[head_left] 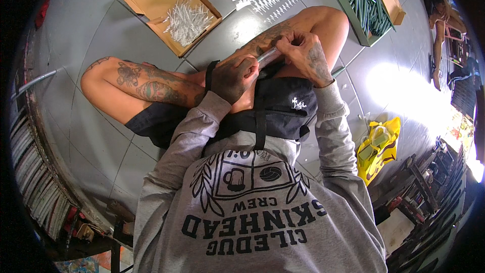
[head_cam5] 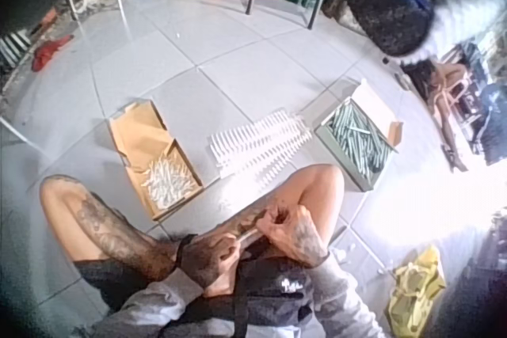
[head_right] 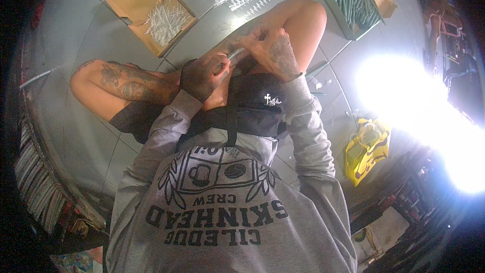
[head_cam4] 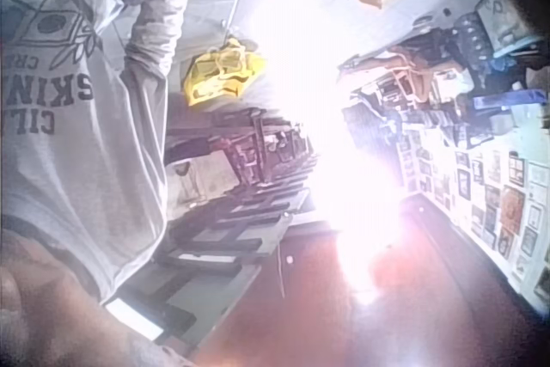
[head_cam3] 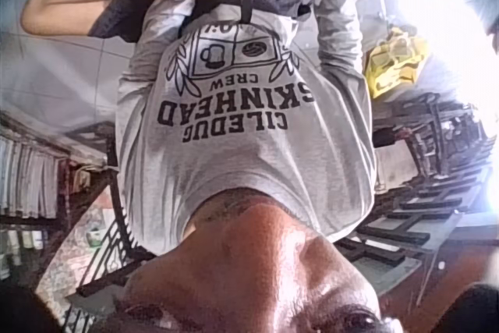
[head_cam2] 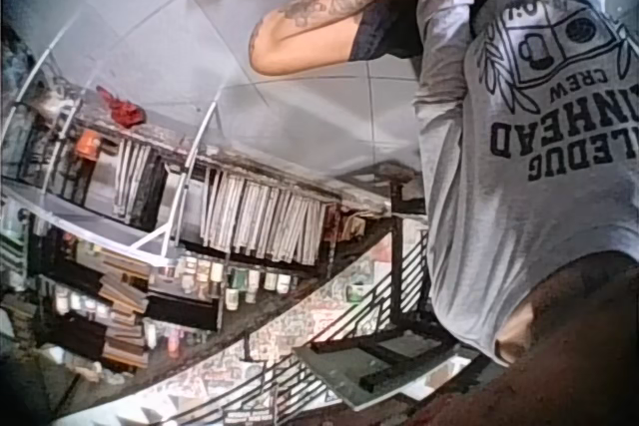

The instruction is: The person cuts plastic strips using scissors and manually inserts small white components into green cylindrical tubes.

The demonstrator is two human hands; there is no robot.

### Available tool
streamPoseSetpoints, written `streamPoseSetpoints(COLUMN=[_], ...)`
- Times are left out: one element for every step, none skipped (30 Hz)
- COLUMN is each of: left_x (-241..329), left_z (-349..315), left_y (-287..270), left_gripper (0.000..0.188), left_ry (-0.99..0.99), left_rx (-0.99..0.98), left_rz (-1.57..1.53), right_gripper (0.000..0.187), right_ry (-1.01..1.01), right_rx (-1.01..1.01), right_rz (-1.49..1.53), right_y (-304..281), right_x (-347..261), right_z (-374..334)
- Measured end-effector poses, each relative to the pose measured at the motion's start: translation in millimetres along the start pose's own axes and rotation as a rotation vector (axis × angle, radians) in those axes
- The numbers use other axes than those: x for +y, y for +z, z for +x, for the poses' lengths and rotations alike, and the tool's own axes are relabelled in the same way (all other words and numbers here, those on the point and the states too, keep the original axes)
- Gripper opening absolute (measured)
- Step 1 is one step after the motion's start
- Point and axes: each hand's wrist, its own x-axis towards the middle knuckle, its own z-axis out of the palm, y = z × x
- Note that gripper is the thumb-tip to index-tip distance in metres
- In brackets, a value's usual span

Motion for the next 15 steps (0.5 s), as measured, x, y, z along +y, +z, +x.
streamPoseSetpoints(left_x=[1.8, 2.4, 2.9, 3.0, 2.2, 0.6, -0.4, -0.3, 0.2, 0.5, 0.1, -0.5, -1.0, -0.9, -1.0], left_z=[0.2, 0.3, 0.3, 0.5, 0.7, 1.1, 1.3, 0.9, 0.1, -0.2, -0.7, -1.5, -2.1, -1.9, -1.7], left_y=[-0.7, -1.3, -1.8, -2.2, -1.7, -0.7, 0.1, -0.1, -0.3, -0.3, 0.3, 1.4, 2.1, 2.3, 2.3], left_gripper=[0.020, 0.019, 0.019, 0.019, 0.019, 0.019, 0.018, 0.018, 0.018, 0.018, 0.018, 0.018, 0.019, 0.019, 0.019], left_ry=[-0.019, -0.010, -0.001, 0.008, 0.008, 0.007, 0.008, -0.002, -0.011, -0.021, -0.014, -0.008, -0.002, 0.012, 0.026], left_rx=[-0.002, 0.012, 0.025, 0.039, 0.033, 0.027, 0.021, 0.016, 0.010, 0.004, 0.015, 0.025, 0.036, 0.041, 0.045], left_rz=[-0.005, 0.001, 0.007, 0.013, 0.007, 0.001, -0.006, -0.014, -0.022, -0.031, -0.009, 0.014, 0.036, 0.041, 0.045], right_gripper=[0.028, 0.032, 0.028, 0.024, 0.022, 0.022, 0.022, 0.023, 0.024, 0.030, 0.037, 0.038, 0.038, 0.039, 0.037], right_ry=[0.026, 0.051, 0.052, 0.053, 0.055, -0.047, -0.148, -0.153, -0.158, -0.066, 0.026, -0.006, -0.038, -0.068, -0.048], right_rx=[0.002, 0.004, -0.003, -0.009, -0.014, -0.015, -0.016, -0.015, -0.015, -0.012, -0.011, -0.029, -0.047, -0.063, -0.055], right_rz=[-0.011, -0.022, 0.005, 0.033, 0.060, 0.028, -0.006, -0.015, -0.024, -0.010, 0.004, 0.002, 0.001, -0.002, 0.006], right_y=[-0.6, -1.0, -0.5, 0.6, 1.0, 1.4, 2.3, 2.7, 3.0, 3.3, 3.1, 2.4, 1.6, 0.8, 1.1], right_x=[1.5, 2.3, 2.2, 1.7, 1.8, 5.7, 12.5, 13.7, 14.1, 13.5, 11.5, 9.8, 8.1, 7.4, 7.9], right_z=[0.6, 1.1, 1.1, 1.2, 0.9, 1.5, 3.0, 3.6, 4.1, 4.7, 5.0, 4.8, 4.3, 3.4, 3.6])
